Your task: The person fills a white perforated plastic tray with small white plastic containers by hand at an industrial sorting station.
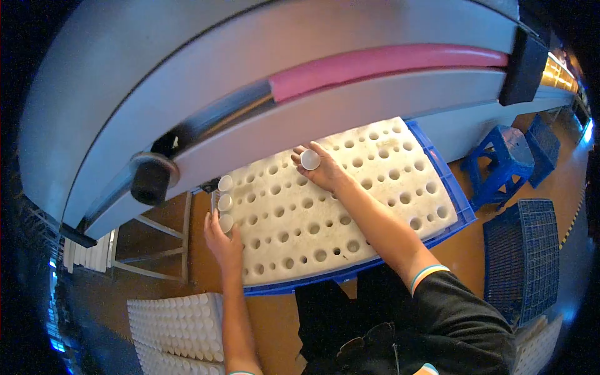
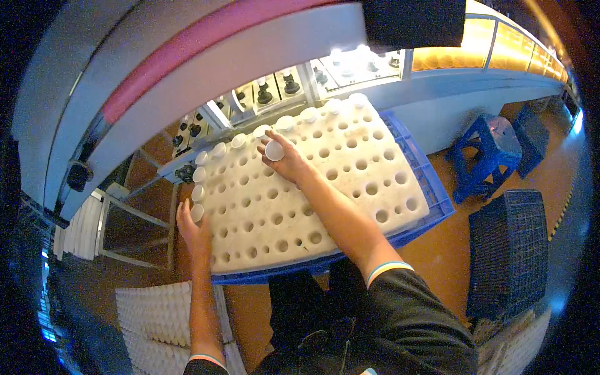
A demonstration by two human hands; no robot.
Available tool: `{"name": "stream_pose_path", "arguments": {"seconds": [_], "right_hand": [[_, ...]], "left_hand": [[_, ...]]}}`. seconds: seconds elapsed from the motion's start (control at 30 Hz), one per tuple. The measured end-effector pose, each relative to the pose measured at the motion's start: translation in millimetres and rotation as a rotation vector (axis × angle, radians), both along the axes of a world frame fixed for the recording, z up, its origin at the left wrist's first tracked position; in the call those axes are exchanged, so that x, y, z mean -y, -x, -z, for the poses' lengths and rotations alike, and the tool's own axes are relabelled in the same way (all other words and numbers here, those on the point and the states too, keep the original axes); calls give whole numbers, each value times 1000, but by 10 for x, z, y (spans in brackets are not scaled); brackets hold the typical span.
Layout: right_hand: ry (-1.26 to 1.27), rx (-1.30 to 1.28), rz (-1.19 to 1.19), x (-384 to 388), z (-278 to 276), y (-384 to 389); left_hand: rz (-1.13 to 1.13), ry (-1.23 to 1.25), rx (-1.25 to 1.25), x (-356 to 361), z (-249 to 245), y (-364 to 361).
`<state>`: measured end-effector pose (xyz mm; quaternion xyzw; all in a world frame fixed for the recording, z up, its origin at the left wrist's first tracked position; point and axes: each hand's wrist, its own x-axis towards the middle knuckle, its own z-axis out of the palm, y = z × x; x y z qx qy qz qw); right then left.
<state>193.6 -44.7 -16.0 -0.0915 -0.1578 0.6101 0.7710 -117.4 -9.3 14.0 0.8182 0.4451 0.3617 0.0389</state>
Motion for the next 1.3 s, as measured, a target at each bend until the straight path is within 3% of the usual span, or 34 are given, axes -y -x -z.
{"name": "stream_pose_path", "arguments": {"seconds": [0.07, 0.13, 0.17, 0.23, 0.3, 0.37, 0.57, 0.63, 0.7, 0.77, 0.9, 1.0, 1.13, 1.2, 1.27, 1.3], "right_hand": [[88, 18, 46, 110, -112, 101], [315, 425, 184, 249, -341, 216], [306, 433, 162, 286, -427, 274], [357, 928, 182, 337, -479, 377], [276, 1056, 179, 308, -381, 465], [114, 1162, 193, 323, -351, 533], [-36, 1152, 35, 379, -408, 508], [-10, 1420, 11, 412, -439, 512], [32, 1341, -19, 417, -471, 515], [112, 1195, 35, 394, -439, 523], [178, 1156, 103, 342, -423, 519], [180, 1172, 107, 286, -359, 499], [131, 1053, 130, 293, -269, 429], [100, 1005, 168, 331, -310, 410], [150, 872, 153, 318, -285, 374], [124, 674, 147, 283, -231, 342]], "left_hand": [[-12, -50, 7, 35, -29, -15], [-38, -105, 22, 66, -50, -66], [87, 47, 87, 74, -59, -111], [318, 228, 253, 168, -23, -371], [475, 413, 405, 482, -223, -792], [542, 269, 378, 562, -232, -1083], [412, 317, 264, 588, -173, -1140], [377, 460, 447, 637, -242, -1015], [313, 689, 650, 630, -214, -797], [246, 626, 788, 695, -325, -431], [-19, 633, 851, 452, -233, 384], [1, 792, 705, 335, -313, 540], [117, 716, 584, 242, -214, 463], [54, 778, 574, 212, -97, 497], [25, 695, 469, 285, -171, 455], [-38, 616, 407, 307, -196, 439]]}}
